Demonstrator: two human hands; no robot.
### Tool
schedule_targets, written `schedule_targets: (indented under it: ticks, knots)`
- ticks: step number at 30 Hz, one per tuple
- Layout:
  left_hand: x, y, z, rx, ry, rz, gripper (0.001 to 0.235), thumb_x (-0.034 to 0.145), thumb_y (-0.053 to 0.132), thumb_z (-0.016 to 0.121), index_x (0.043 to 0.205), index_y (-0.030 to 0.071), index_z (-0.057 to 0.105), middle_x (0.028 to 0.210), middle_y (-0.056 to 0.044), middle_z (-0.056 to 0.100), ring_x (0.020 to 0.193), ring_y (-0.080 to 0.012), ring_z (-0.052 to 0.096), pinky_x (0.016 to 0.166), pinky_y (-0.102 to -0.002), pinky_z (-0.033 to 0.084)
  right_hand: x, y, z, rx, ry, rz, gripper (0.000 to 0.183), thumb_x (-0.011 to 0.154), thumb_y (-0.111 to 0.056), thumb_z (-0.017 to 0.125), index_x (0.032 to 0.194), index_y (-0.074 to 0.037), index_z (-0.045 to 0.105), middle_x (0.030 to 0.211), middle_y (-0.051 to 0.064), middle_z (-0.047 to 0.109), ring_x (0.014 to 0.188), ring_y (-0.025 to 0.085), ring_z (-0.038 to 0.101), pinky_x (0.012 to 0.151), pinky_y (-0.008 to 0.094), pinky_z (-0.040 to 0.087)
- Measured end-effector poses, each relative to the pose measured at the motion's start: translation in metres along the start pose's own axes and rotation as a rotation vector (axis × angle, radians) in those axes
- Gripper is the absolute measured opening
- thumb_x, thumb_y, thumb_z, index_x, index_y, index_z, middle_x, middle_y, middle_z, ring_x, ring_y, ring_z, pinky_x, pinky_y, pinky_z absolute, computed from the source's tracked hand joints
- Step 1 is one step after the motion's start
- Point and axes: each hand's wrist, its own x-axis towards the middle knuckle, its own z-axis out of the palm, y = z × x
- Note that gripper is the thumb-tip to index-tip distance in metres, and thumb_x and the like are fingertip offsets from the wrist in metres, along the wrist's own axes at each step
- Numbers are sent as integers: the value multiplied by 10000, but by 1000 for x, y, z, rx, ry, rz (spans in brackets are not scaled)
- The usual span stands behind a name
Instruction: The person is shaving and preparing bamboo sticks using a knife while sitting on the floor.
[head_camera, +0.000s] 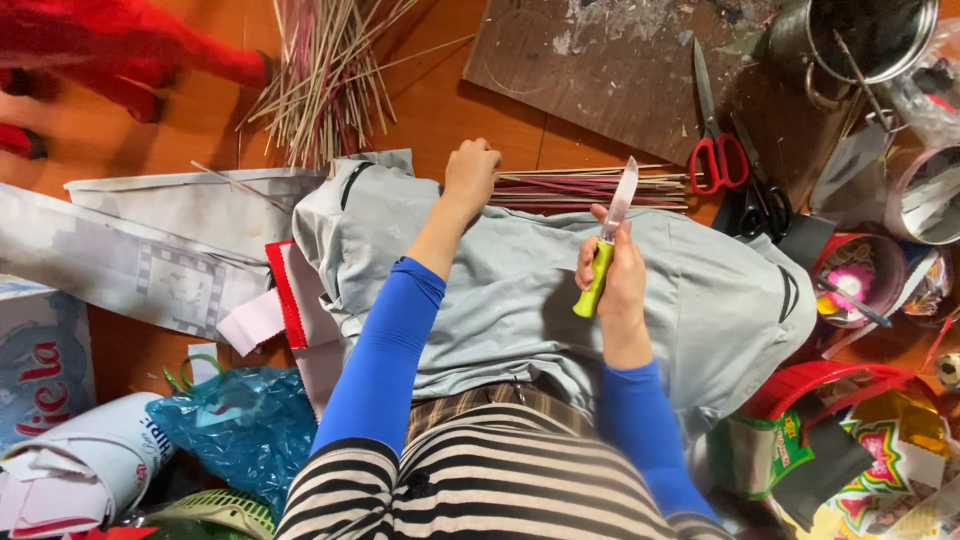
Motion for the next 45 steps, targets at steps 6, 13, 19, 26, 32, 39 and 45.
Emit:
schedule_targets:
  ticks: [6,13,19,26,32,39,45]
  knots:
    - [-3,-3,4,109,38,-44,78,792,68,653,775,100,721,883,-100,665,932,-328,605,768,-475,491,1,-1,9,-49,-4,6,556,1142,-425,322,1486,-13,466,686,50,547,496,120,474,436,280,403]
    - [-5,1,-5,165,56,2,74,860,72,601,854,84,674,887,-110,660,918,-338,610,769,-486,490,1,4,7,-28,-30,41,542,1136,-417,331,1495,-33,463,685,45,548,485,111,475,427,271,400]
    - [-7,-3,-3,184,83,2,101,861,80,573,892,91,668,889,-119,663,898,-353,617,742,-489,489,-4,7,11,-34,-39,74,533,1127,-407,350,1490,-36,472,707,50,567,496,102,481,432,264,406]
    - [-6,-17,11,215,35,-18,96,872,87,566,834,78,653,885,-134,672,899,-366,630,740,-504,513,-5,8,10,-40,-43,72,536,1114,-429,394,1475,-44,488,718,41,572,505,90,483,438,255,414]
    - [-7,-14,2,210,-9,-29,128,898,107,557,863,76,677,895,-152,686,901,-375,649,749,-512,529,-5,12,10,-57,-55,92,545,1101,-444,417,1467,-46,487,709,39,574,491,91,481,429,255,410]
    - [-30,48,-94,-274,-66,-51,113,834,140,753,904,53,736,860,-127,725,806,-309,685,701,-422,540,2,20,1,-116,-102,247,391,1107,-443,404,1277,-102,489,716,58,589,463,113,477,406,275,405]
    - [-56,62,-127,-616,-350,-184,102,887,106,760,954,31,740,811,-62,747,756,-136,677,714,-296,546,-15,-8,32,60,-232,307,251,1055,-433,379,1131,-234,513,666,52,539,425,114,431,383,259,349]
